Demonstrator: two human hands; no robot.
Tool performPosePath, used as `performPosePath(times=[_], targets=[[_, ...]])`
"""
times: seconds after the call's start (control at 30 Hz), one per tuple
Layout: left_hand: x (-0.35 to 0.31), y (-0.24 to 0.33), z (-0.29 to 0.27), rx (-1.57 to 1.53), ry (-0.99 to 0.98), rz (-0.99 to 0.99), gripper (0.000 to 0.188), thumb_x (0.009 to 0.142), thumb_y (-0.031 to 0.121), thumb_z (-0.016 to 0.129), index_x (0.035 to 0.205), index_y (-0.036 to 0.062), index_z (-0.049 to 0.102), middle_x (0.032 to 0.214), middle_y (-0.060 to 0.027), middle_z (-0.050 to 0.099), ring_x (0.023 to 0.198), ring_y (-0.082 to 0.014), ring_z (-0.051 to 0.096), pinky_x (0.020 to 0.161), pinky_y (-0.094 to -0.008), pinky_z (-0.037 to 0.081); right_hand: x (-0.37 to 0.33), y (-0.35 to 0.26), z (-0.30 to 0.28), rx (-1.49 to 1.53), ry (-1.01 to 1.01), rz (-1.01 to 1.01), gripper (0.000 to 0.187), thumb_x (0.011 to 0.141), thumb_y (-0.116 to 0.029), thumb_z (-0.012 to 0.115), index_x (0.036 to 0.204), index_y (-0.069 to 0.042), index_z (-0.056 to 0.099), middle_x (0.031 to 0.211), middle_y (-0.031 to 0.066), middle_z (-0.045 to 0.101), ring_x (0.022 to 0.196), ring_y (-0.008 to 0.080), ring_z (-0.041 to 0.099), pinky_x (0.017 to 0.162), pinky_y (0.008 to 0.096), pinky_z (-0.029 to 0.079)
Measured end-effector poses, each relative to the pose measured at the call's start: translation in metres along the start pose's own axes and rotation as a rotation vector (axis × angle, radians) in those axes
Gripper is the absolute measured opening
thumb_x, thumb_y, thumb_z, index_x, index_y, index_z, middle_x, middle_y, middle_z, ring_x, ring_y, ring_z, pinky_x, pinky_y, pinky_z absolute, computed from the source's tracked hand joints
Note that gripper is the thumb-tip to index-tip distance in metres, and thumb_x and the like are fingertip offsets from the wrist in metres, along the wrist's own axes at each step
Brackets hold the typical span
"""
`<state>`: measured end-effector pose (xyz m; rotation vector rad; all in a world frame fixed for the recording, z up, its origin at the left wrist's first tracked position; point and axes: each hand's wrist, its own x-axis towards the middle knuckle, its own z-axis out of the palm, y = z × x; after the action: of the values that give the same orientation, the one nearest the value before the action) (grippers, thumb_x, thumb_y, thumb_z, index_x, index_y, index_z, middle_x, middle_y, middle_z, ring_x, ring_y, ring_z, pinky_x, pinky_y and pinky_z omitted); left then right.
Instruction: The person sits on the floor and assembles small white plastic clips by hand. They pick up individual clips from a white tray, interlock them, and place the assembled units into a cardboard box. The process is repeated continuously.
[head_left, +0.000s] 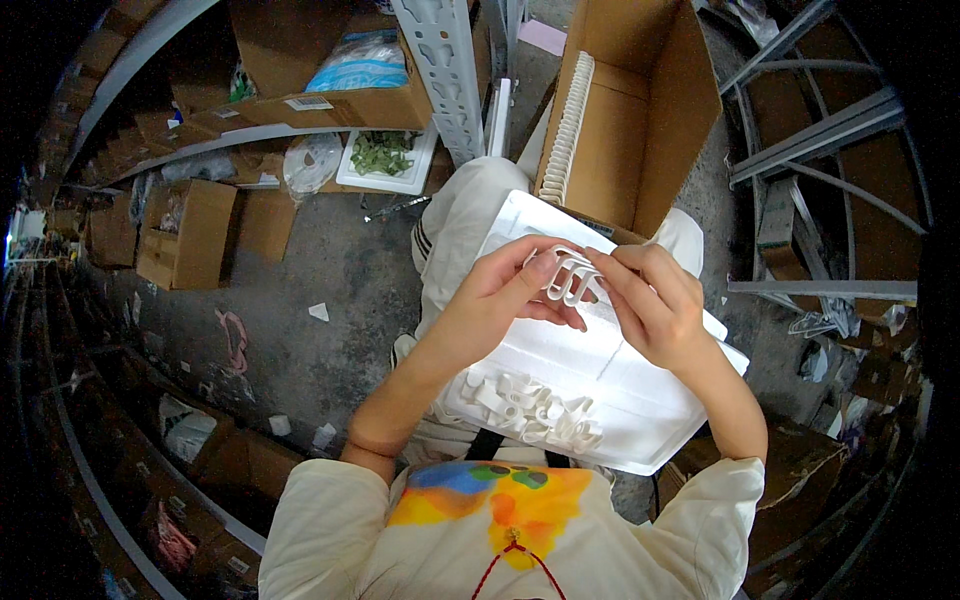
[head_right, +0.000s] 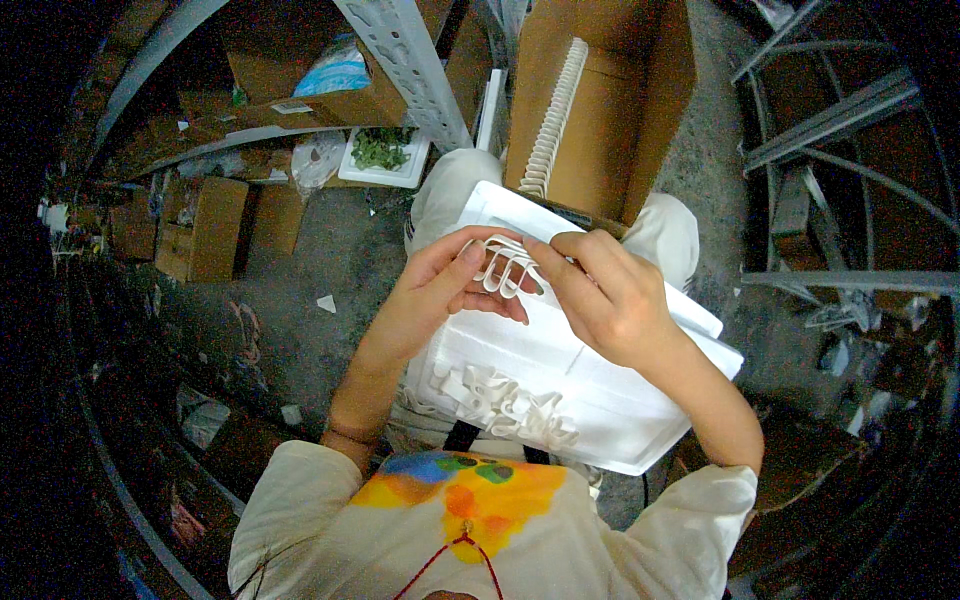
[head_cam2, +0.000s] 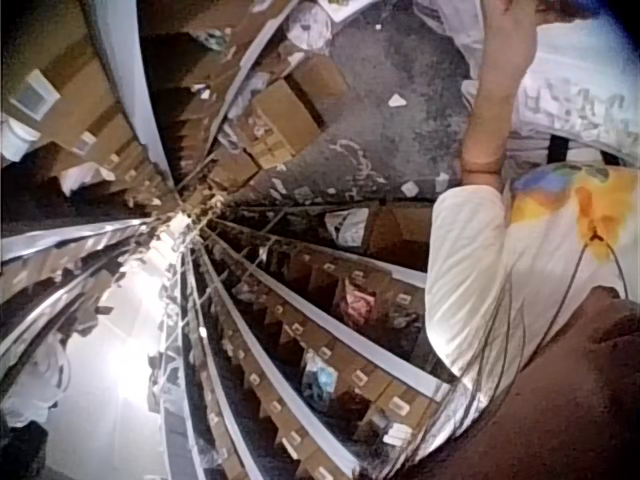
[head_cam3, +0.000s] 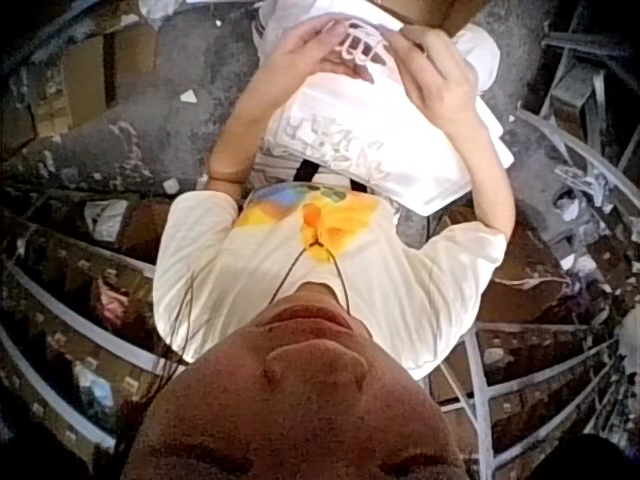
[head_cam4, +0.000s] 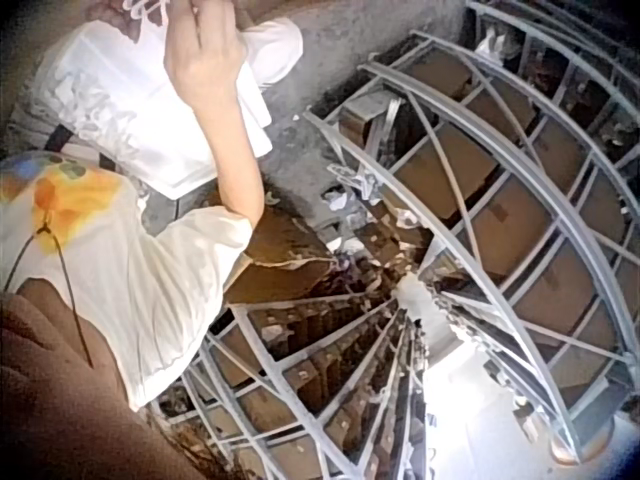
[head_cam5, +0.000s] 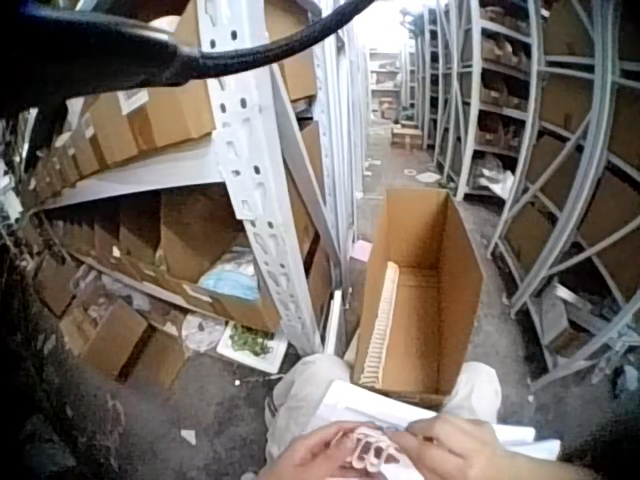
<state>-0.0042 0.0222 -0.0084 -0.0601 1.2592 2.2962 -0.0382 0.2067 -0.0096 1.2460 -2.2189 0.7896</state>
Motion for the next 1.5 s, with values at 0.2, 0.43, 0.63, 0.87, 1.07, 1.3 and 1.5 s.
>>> performPosePath(times=[0.2, 0.43, 0.63, 0.87, 1.07, 1.3, 1.5], targets=[[0.001, -0.008, -0.001, 0.163, -0.008, 0.153, 0.024, 0.084, 0.01, 0.048, 0.105, -0.0001, 0.041, 0.082, -0.0087, 0.053, 0.067, -0.0137, 0.055, 0.059, -0.0244, 0.047, 0.004, -0.004, 0.002, -0.035, -0.026, 0.002, 0.03, 0.058, -0.002, 0.061, 0.088, 0.001, 0.058, 0.075, 0.0058, 0.051, 0.059, 0.0159, 0.05, 0.045, 0.0254, 0.042], [0.002, -0.008, -0.008, 0.105, -0.003, 0.103, 0.029, 0.09, 0.025, 0.034, 0.102, 0.0002, 0.043, 0.085, -0.0084, 0.051, 0.072, -0.014, 0.053, 0.058, -0.0258, 0.047, 0.01, -0.005, -0.003, -0.059, -0.142, 0.001, 0.029, 0.06, -0.004, 0.063, 0.088, -0.001, 0.057, 0.076, 0.0053, 0.049, 0.061, 0.0165, 0.05, 0.046, 0.0253, 0.042], [0.006, -0.007, -0.014, 0.114, 0.007, 0.17, 0.04, 0.091, 0.034, 0.026, 0.103, -0.0001, 0.043, 0.087, -0.009, 0.052, 0.073, -0.0145, 0.054, 0.06, -0.0266, 0.047, 0.011, -0.005, 0.004, 0.039, -0.106, 0.084, 0.024, 0.064, -0.004, 0.062, 0.087, 0.0, 0.056, 0.076, 0.0076, 0.049, 0.065, 0.0202, 0.053, 0.052, 0.0275, 0.045], [0.015, 0.013, -0.011, 0.214, 0.131, 0.262, 0.043, 0.09, 0.037, 0.028, 0.105, -0.001, 0.043, 0.084, -0.0082, 0.054, 0.069, -0.0142, 0.055, 0.063, -0.0252, 0.047, 0.019, 0.001, 0.008, 0.156, -0.022, 0.191, 0.021, 0.068, 0.001, 0.06, 0.088, 0.002, 0.055, 0.077, 0.0105, 0.05, 0.064, 0.0225, 0.054, 0.054, 0.0282, 0.044], [0.026, 0.021, -0.005, 0.305, 0.144, 0.346, 0.032, 0.09, 0.026, 0.034, 0.103, -0.0019, 0.045, 0.083, -0.0088, 0.055, 0.068, -0.0141, 0.056, 0.063, -0.0244, 0.048, 0.023, 0.006, 0.011, 0.177, 0.017, 0.254, 0.023, 0.069, 0.001, 0.059, 0.092, 0.0, 0.055, 0.079, 0.0108, 0.05, 0.067, 0.0238, 0.055, 0.057, 0.0304, 0.046], [0.029, 0.021, -0.007, 0.196, 0.105, 0.318, 0.031, 0.09, 0.022, 0.034, 0.104, -0.0034, 0.044, 0.086, -0.0109, 0.056, 0.073, -0.0151, 0.057, 0.062, -0.0252, 0.049, 0.028, 0.008, 0.015, 0.155, 0.018, 0.238, 0.026, 0.072, 0.0, 0.056, 0.098, 0.0, 0.053, 0.082, 0.0107, 0.05, 0.068, 0.0232, 0.056, 0.057, 0.0296, 0.046], [0.03, 0.022, -0.008, 0.13, 0.085, 0.293, 0.03, 0.09, 0.021, 0.034, 0.109, -0.002, 0.042, 0.092, -0.012, 0.055, 0.079, -0.017, 0.057, 0.065, -0.0266, 0.049, 0.029, 0.013, 0.018, 0.136, 0.02, 0.233, 0.026, 0.072, 0.0, 0.056, 0.098, 0.0, 0.053, 0.081, 0.0109, 0.049, 0.069, 0.0229, 0.055, 0.058, 0.0297, 0.045]])
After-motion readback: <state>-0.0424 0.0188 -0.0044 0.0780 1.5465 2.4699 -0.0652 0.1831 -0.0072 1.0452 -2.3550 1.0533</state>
